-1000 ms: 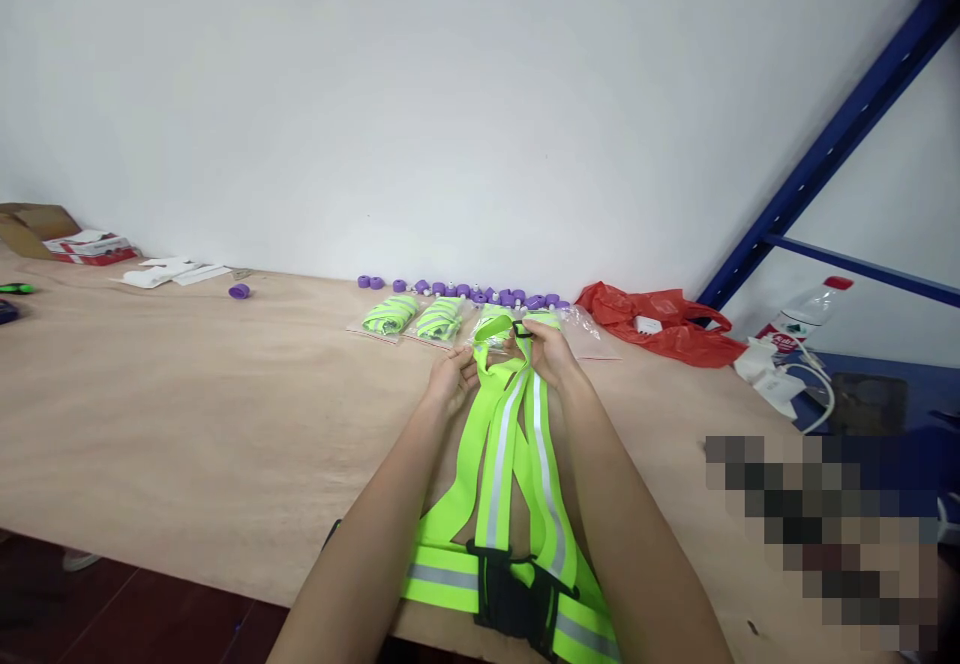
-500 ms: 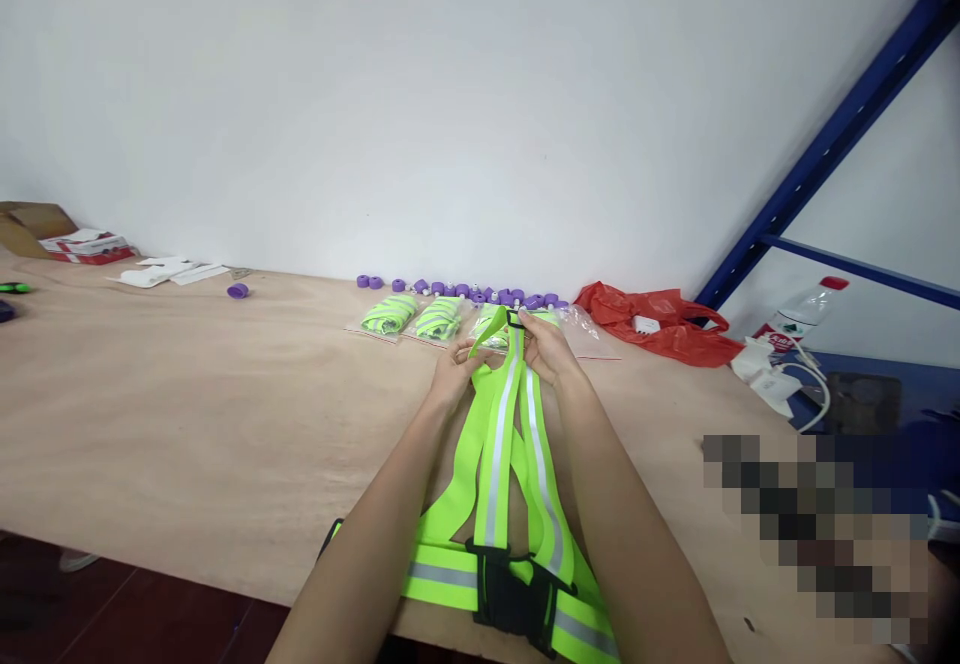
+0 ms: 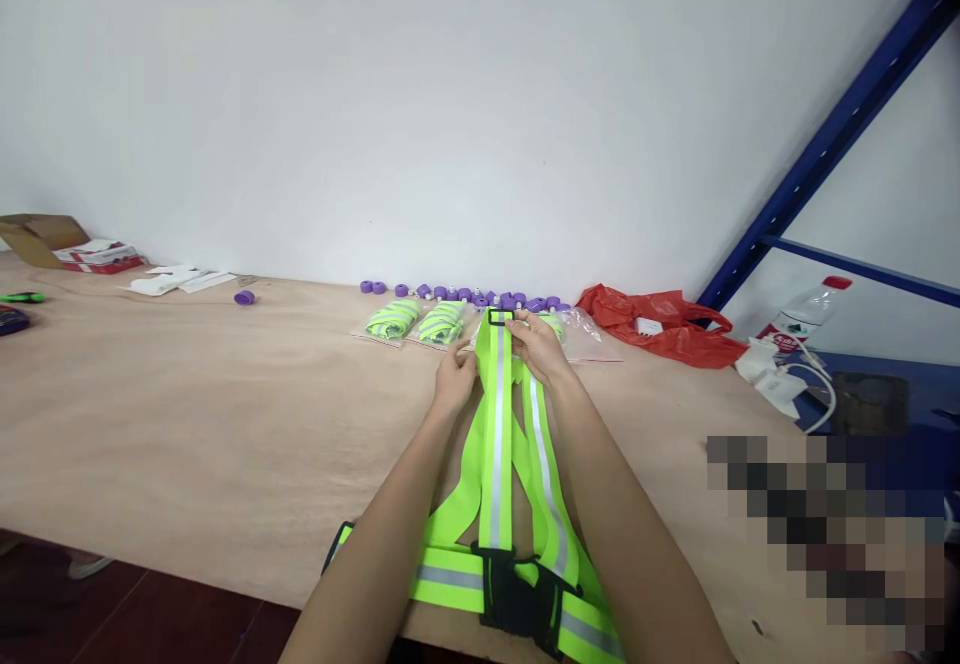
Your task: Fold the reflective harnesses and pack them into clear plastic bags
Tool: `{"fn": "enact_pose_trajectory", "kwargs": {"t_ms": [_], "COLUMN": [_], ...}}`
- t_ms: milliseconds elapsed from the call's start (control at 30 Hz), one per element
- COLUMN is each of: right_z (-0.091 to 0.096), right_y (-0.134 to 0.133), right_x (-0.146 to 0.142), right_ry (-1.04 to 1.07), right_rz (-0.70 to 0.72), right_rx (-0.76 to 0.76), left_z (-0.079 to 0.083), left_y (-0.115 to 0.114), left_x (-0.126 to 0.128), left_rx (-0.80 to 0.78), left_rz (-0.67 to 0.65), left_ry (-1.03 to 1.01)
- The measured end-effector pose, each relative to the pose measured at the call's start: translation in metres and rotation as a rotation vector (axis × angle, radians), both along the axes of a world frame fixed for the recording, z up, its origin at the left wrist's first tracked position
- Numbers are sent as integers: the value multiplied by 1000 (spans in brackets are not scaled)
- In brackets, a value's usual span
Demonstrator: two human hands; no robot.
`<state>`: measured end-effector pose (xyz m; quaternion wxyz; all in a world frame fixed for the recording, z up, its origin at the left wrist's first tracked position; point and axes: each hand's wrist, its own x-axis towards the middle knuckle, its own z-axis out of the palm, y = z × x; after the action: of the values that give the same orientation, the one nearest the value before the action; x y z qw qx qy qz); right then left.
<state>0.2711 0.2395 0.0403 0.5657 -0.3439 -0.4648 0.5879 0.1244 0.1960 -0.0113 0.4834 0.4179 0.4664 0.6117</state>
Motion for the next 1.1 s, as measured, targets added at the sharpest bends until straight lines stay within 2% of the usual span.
{"fn": "enact_pose_trajectory", "kwargs": {"t_ms": [67,133,233,300,367,433,600,700,867,967,1100], "right_z": [-10,-23,-40,-45,-43,-32,2,9,-1,-2,4], "right_y": [4,6,7,9,11,14,15,14,21,27,34], "right_x": [-3,-6,-11,-12,-9,1,41,57,60,60,64], "right_ry": [-44,-94,-171,-214,-254,-309,-612,-905,-1308,-1427,-1439], "right_rz": [-65,-129,-202,-244,-298,-365,-496,-409,-128,-59,-32], "right_rx": [-9,-21,-42,-46,-22,33,206,249,258,289,357], "left_z": [13,30,52,60,63,63,51,40,27,26,29], "left_y": [-4,-11,-24,-30,-32,-28,1,19,45,57,67], "left_x": [-2,-4,-3,-2,-1,-2,-19,-31,-37,-34,-31], "left_rx": [46,101,189,231,251,248,147,103,102,99,136], "left_rz": [116,168,127,54,-28,-78,-41,-75,-148,-163,-168], "left_ry": [79,173,323,437,563,688,952,1065,1158,1166,1108]}}
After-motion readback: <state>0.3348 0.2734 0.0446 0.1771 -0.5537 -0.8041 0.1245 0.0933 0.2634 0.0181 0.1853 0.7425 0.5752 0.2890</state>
